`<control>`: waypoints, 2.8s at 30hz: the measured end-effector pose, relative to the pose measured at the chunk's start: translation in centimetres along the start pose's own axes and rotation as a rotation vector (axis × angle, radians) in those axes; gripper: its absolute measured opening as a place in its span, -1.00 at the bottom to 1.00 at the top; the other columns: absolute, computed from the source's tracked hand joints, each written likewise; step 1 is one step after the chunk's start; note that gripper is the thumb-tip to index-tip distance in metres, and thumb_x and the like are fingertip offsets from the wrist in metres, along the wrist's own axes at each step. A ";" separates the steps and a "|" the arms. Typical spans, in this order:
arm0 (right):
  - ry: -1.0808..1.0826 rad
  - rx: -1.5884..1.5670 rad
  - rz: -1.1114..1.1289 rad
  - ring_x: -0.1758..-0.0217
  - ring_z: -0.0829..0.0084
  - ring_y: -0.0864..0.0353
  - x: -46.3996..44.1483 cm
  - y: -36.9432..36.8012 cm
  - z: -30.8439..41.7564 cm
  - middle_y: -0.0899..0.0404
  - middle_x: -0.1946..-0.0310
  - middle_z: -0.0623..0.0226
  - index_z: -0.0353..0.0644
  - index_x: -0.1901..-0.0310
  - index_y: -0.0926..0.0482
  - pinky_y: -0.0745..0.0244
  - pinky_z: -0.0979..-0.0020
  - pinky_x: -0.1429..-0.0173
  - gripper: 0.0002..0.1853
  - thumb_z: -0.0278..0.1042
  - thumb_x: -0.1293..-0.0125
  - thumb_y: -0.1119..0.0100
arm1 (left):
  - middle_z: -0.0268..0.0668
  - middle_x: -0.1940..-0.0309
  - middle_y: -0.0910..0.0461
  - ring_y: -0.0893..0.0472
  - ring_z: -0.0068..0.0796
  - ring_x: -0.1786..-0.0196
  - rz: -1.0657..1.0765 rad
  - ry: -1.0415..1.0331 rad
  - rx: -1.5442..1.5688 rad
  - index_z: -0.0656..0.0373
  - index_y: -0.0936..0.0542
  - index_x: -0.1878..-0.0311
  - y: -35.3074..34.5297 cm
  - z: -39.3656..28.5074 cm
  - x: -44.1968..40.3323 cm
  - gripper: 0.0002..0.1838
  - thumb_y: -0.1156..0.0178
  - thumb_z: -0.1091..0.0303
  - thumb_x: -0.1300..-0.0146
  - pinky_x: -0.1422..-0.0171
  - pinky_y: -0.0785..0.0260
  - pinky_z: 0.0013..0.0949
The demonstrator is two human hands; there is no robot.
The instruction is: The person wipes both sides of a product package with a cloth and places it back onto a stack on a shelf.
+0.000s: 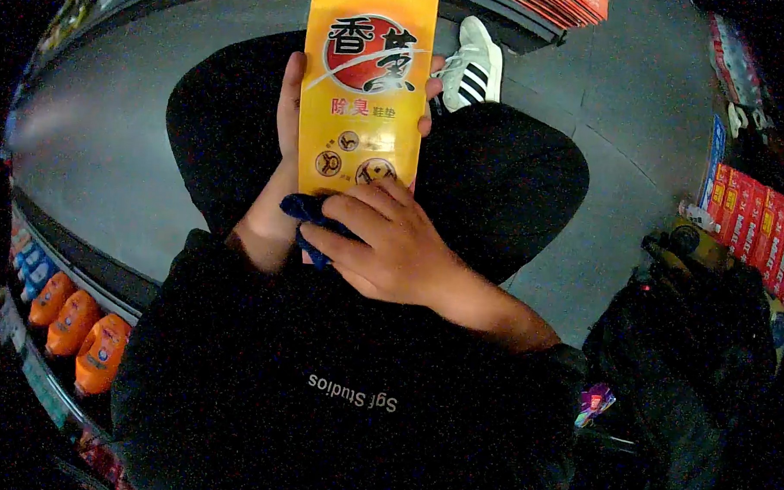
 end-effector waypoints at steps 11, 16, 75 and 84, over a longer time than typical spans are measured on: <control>-0.236 0.285 -0.269 0.23 0.17 -0.44 -0.8 3.2 -3.9 -0.41 0.26 0.19 -0.17 0.14 -0.55 -0.39 0.26 0.17 -0.58 -0.49 0.17 -0.29 | 0.21 -0.29 -0.09 -0.31 0.11 -0.24 -0.030 -0.081 -0.125 0.19 0.00 -0.39 0.2 -0.5 0.3 -0.09 0.29 -0.32 -0.13 -0.27 -0.23 0.01; -0.115 0.134 -0.098 0.30 0.22 -0.42 1.0 -0.1 -1.8 -0.37 0.31 0.25 -0.09 0.15 -0.56 -0.34 0.23 0.28 -0.57 -0.35 0.20 -0.30 | 0.19 -0.33 -0.01 -0.20 0.11 -0.31 -0.030 -0.040 -0.063 0.26 0.03 -0.38 0.1 0.2 0.4 0.01 0.24 -0.39 -0.05 -0.34 -0.11 0.05; -0.854 -0.634 -0.828 0.47 0.67 -0.51 0.8 6.6 -7.4 -0.58 0.46 0.40 -0.30 0.26 -0.54 -0.43 0.60 0.39 -0.78 -0.33 -0.17 -0.27 | -0.22 0.05 -0.55 -0.55 -0.42 0.00 -0.154 0.295 -1.055 0.26 -0.32 -0.13 -2.4 -0.3 3.0 -0.45 -0.25 0.61 -0.04 -0.07 -0.42 -0.35; -0.902 -0.633 -0.684 0.28 0.65 -0.47 2.0 3.8 -5.5 -0.51 0.34 0.47 -0.27 0.12 -0.48 -0.40 0.60 0.16 -0.73 -0.40 -0.17 -0.26 | -0.18 0.05 -0.53 -0.55 -0.38 -0.01 -0.223 0.096 -1.015 0.27 -0.29 -0.12 -1.6 0.0 3.1 -0.45 -0.25 0.63 -0.04 -0.08 -0.42 -0.33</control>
Point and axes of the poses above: each hand's wrist, its own x-axis away from the middle knuckle, its own y-axis out of the back of the hand, z = x × y, the point moved 1 cm from there along -x, towards the middle knuckle
